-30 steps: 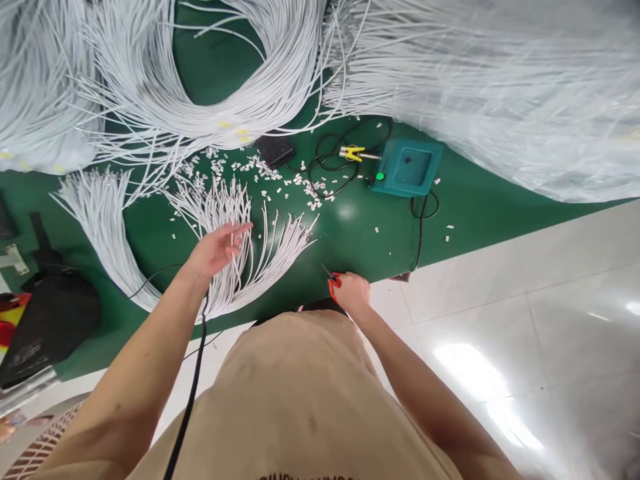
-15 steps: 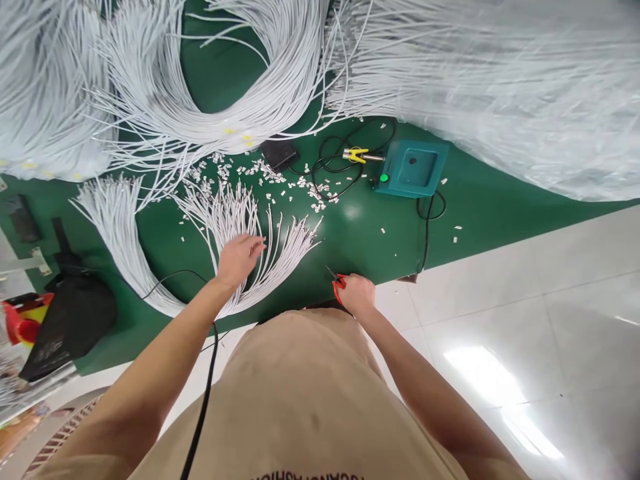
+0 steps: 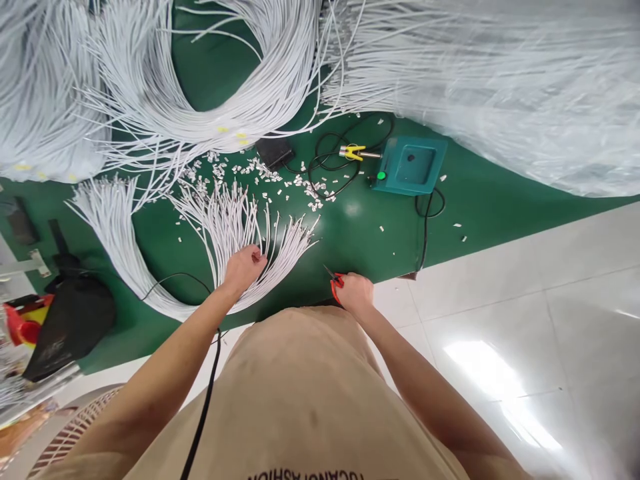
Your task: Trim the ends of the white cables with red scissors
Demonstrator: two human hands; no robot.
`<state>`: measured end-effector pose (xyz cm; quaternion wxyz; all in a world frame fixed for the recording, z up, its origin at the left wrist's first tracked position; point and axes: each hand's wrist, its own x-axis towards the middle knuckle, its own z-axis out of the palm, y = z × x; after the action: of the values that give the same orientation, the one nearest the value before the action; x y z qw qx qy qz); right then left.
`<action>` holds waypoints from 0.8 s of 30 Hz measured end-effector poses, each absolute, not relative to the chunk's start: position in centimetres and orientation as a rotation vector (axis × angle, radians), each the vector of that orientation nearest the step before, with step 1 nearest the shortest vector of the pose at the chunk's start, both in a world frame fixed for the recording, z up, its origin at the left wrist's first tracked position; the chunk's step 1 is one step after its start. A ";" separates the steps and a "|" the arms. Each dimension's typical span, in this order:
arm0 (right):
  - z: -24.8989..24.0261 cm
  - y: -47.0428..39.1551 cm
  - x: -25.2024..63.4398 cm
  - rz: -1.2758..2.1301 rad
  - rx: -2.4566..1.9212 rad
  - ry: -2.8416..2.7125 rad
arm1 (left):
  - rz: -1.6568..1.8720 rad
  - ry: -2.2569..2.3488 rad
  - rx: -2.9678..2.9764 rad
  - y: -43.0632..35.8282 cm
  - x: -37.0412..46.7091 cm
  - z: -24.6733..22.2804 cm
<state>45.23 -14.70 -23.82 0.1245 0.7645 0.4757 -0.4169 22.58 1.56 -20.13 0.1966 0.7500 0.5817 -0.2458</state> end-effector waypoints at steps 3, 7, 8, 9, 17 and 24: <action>-23.8 -14.6 45.3 -1.218 2.234 1.364 | -0.589 1.611 2.089 1.1 22.7 -20.4; -23.6 -14.4 45.2 -1.234 2.228 1.358 | -0.537 1.610 2.132 -0.3 23.4 -21.0; -23.5 -14.3 45.3 -1.236 2.224 1.356 | -0.547 1.576 2.170 -1.0 23.5 -21.1; -23.5 -14.2 45.3 -1.237 2.219 1.355 | -0.557 1.522 2.216 -1.8 23.5 -21.1; -23.0 -14.1 45.3 -1.228 2.187 1.357 | -0.602 1.308 2.237 -5.7 21.8 -21.4; -23.4 -14.3 44.9 -1.201 2.235 1.339 | -0.706 1.284 2.079 -6.2 23.1 -21.7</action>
<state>44.90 -14.26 -23.35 0.1358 0.7717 0.4625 -0.4148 23.12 -6.23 -21.65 0.2948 0.7811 0.4823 -0.2652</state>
